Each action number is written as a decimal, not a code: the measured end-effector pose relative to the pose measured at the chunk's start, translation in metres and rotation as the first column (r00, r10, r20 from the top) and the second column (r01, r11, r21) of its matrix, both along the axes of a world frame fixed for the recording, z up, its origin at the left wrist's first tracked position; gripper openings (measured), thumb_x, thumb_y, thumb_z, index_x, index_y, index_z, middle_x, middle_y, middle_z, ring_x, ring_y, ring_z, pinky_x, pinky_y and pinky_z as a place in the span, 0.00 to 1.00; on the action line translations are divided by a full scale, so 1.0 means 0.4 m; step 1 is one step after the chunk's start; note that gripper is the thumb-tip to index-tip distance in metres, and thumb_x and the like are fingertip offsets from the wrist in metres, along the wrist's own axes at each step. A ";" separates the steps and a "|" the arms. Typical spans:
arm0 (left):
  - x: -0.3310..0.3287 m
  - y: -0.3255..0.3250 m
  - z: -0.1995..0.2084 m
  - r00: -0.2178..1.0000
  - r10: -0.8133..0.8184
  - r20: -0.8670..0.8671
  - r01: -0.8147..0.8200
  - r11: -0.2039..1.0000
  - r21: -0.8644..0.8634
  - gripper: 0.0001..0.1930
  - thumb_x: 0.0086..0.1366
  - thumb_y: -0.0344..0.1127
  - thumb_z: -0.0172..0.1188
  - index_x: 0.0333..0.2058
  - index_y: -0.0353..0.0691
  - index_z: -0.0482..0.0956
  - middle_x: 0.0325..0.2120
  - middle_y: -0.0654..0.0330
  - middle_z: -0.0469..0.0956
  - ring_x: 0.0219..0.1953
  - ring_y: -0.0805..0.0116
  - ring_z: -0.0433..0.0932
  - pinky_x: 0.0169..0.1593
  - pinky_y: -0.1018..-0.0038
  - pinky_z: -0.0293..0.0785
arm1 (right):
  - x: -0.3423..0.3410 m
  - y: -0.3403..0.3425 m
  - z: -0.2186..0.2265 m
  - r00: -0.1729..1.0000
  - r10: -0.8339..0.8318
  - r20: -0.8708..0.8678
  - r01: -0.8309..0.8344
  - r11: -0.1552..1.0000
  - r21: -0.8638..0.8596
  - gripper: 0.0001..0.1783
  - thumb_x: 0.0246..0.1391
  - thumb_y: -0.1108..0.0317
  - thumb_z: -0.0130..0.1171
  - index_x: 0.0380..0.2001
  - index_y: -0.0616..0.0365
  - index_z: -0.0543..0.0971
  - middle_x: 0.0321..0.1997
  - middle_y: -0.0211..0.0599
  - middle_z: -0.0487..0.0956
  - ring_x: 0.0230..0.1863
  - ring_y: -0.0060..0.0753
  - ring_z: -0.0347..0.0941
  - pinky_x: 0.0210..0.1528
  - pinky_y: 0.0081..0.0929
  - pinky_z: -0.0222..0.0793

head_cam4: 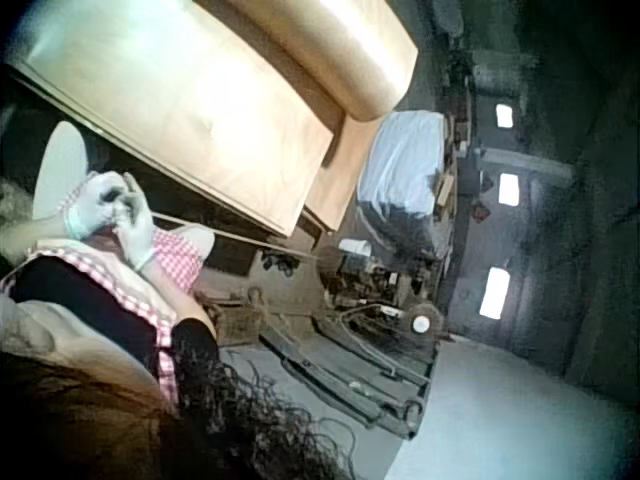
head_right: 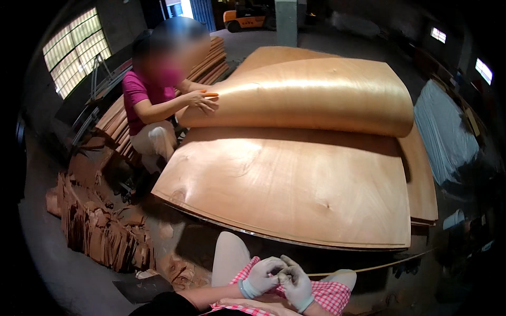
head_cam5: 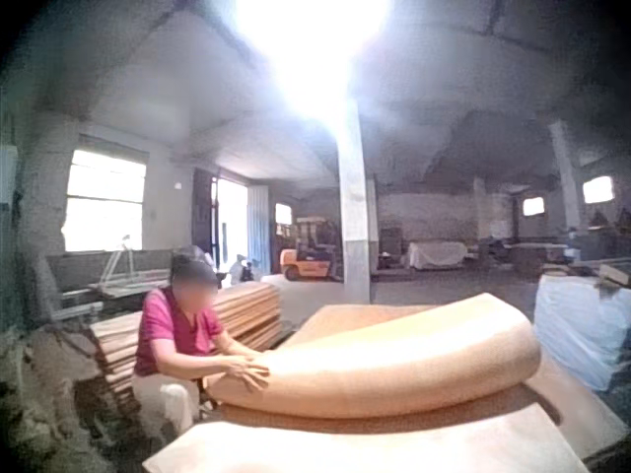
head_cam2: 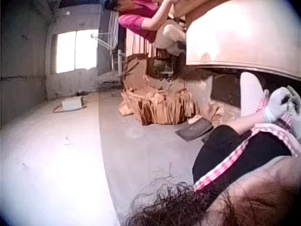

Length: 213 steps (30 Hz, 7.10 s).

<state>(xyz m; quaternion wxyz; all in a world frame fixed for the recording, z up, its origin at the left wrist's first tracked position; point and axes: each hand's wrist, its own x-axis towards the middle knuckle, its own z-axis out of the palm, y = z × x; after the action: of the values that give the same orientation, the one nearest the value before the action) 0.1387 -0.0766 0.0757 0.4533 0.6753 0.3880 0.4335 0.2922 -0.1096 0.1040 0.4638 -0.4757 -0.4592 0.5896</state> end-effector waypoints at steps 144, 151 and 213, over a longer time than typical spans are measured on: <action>-0.828 0.295 -0.207 0.409 0.913 0.007 -0.909 0.407 -0.090 0.22 0.52 0.14 0.57 0.46 0.37 0.68 0.28 0.68 0.71 0.29 0.81 0.69 0.36 0.84 0.70 | 0.472 0.214 -0.063 0.375 0.099 0.922 0.022 0.993 -0.115 0.11 0.54 0.68 0.60 0.36 0.66 0.79 0.35 0.47 0.81 0.38 0.39 0.78 0.44 0.32 0.71; -1.106 0.423 -0.172 0.296 0.883 -0.365 -0.951 0.308 -0.026 0.23 0.49 0.18 0.65 0.45 0.34 0.70 0.23 0.68 0.70 0.26 0.79 0.69 0.33 0.81 0.71 | 0.308 0.264 -0.086 0.446 0.211 0.870 -0.040 0.976 -0.216 0.13 0.53 0.66 0.60 0.29 0.68 0.79 0.23 0.47 0.78 0.26 0.37 0.75 0.33 0.32 0.70; 0.222 0.341 -0.190 0.565 0.128 -0.815 -0.064 0.992 0.111 0.56 0.46 0.48 0.70 0.66 0.30 0.47 0.68 0.46 0.49 0.70 0.50 0.45 0.71 0.58 0.38 | 0.951 0.214 -0.114 0.358 0.337 0.871 0.232 0.871 -0.433 0.20 0.51 0.56 0.54 0.45 0.50 0.81 0.47 0.45 0.80 0.48 0.46 0.77 0.52 0.38 0.71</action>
<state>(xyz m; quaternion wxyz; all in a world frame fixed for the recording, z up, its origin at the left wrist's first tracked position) 0.2276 0.0600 -0.0003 0.1743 0.7922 0.5748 0.1083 0.6728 -0.0238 0.0585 -0.0350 -0.8080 -0.4903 0.3248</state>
